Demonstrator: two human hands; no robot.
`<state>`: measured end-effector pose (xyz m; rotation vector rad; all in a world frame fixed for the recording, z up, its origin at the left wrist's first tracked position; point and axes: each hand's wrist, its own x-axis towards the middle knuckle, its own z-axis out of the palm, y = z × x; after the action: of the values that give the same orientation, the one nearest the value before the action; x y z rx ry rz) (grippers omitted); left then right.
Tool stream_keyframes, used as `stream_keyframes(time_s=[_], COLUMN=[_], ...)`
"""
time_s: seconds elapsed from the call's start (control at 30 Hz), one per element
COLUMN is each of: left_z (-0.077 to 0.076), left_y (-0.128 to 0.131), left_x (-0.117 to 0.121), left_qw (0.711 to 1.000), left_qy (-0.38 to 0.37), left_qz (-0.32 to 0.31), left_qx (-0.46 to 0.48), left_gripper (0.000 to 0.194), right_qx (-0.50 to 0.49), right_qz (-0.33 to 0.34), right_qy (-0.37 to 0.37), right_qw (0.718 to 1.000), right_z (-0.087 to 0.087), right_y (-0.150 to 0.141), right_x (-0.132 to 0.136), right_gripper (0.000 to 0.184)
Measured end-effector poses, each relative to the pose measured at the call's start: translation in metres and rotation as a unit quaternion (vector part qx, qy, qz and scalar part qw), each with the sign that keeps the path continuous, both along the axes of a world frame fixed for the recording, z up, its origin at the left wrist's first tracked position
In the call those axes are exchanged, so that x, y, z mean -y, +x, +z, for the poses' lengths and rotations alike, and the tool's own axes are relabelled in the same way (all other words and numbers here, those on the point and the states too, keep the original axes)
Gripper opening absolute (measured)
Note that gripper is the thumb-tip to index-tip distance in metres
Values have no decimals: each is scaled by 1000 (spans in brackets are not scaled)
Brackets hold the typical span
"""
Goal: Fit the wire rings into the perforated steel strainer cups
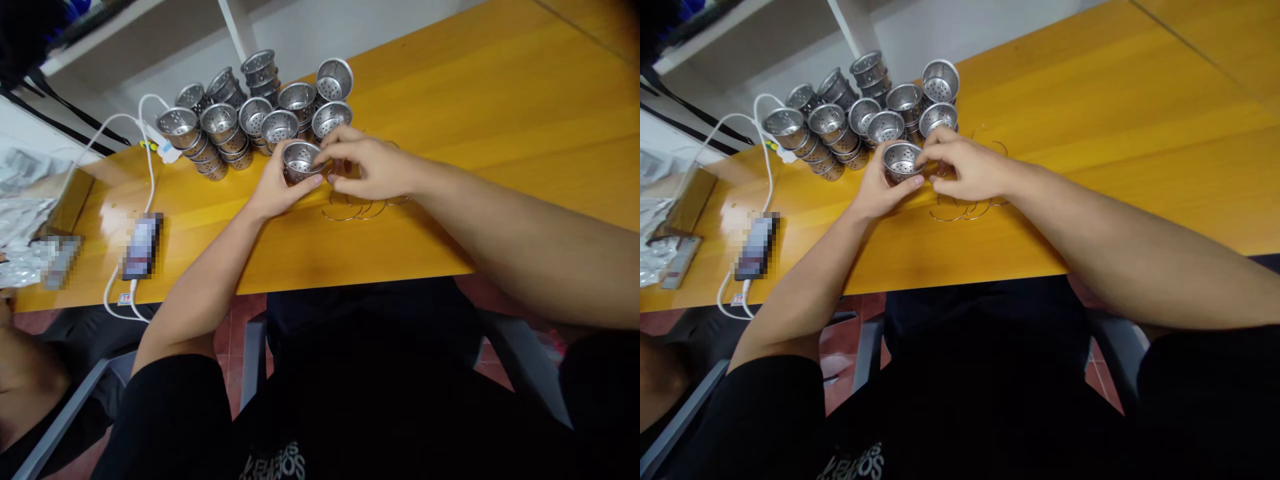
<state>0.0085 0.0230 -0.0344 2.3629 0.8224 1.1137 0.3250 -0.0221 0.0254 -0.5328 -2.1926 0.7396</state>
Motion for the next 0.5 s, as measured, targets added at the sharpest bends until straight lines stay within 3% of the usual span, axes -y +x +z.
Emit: stream_keyframes(time_s=[0.1,0.27,0.4,0.5], left_z=[3,-1,-1,8], left_y=[3,4,1,3], left_x=[4,4,5,15], left_qw=[1000,998,993,992], left_qy=[-11,-57,-114,-128], left_qz=[-2,24,12,21], left_qx=[-3,3,-2,-10], left_gripper=[112,115,110,95], right_qx=[16,-20,-67,-86], right_qz=[2,-51,-151,-222], right_qy=[30,84,132,122], right_qw=[999,995,977,964], right_z=[-4,-5,-1,-3], right_y=[-2,4,21,32], right_x=[0,-9,-33,-51], right_gripper=[33,32,49,62])
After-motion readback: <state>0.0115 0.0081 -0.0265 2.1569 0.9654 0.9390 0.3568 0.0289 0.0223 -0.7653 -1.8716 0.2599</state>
